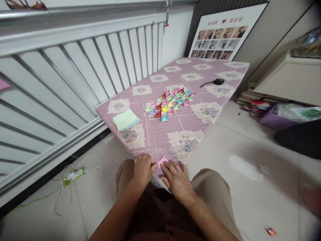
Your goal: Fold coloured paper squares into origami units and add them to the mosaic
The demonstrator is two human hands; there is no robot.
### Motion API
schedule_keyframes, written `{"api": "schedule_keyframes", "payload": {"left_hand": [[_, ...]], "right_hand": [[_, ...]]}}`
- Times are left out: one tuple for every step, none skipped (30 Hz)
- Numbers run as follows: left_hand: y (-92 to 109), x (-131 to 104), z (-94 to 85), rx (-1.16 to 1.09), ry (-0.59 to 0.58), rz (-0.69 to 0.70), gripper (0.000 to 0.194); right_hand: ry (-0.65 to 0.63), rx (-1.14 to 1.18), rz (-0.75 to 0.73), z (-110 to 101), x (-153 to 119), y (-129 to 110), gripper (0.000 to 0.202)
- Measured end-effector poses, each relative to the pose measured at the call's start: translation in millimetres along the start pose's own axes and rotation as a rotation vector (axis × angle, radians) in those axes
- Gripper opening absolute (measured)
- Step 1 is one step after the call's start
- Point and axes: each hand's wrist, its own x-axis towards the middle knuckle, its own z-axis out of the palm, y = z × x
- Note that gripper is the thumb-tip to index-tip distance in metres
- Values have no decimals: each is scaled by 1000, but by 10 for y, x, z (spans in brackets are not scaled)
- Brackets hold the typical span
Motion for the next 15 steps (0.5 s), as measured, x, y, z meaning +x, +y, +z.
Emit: {"api": "schedule_keyframes", "payload": {"left_hand": [[-21, -1, -11, -8, -12, -2, 16], [-37, -3, -20, -14, -20, 0, 15], [-49, -6, -28, -17, -26, 3, 15], [-55, -9, -33, -20, -31, 8, 15], [-56, -13, -35, -22, -30, 16, 15], [-54, -17, -35, -24, -24, 23, 14], [-49, -21, -32, -23, -15, 32, 12], [-42, -24, -28, -22, -6, 48, 10], [-34, -26, -24, -19, 3, 78, 8], [-25, -27, -19, -17, 10, 123, 8], [-17, -26, -14, -15, 12, 182, 12], [-10, -25, -9, -15, 7, 248, 17], [-4, -23, -5, -19, -3, 314, 21], [-1, -20, -1, -24, -15, 367, 25], [1, -16, 1, -32, -27, 404, 27]], "right_hand": [[-7, -17, 1, -15, 7, 5, 36], [-16, -33, 3, -29, 14, 9, 36], [-25, -47, 6, -40, 20, 13, 37], [-35, -59, 11, -48, 25, 16, 39], [-43, -66, 15, -52, 31, 19, 40], [-48, -69, 20, -53, 37, 23, 40], [-51, -72, 24, -53, 43, 27, 40], [-53, -74, 28, -52, 50, 32, 39], [-52, -74, 32, -51, 58, 40, 39], [-53, -73, 36, -51, 67, 51, 38], [-55, -67, 40, -54, 78, 66, 37], [-61, -57, 42, -58, 91, 85, 37], [-69, -43, 42, -64, 106, 107, 36], [-79, -25, 43, -72, 122, 132, 37], [-91, -5, 42, -79, 139, 159, 37]]}}
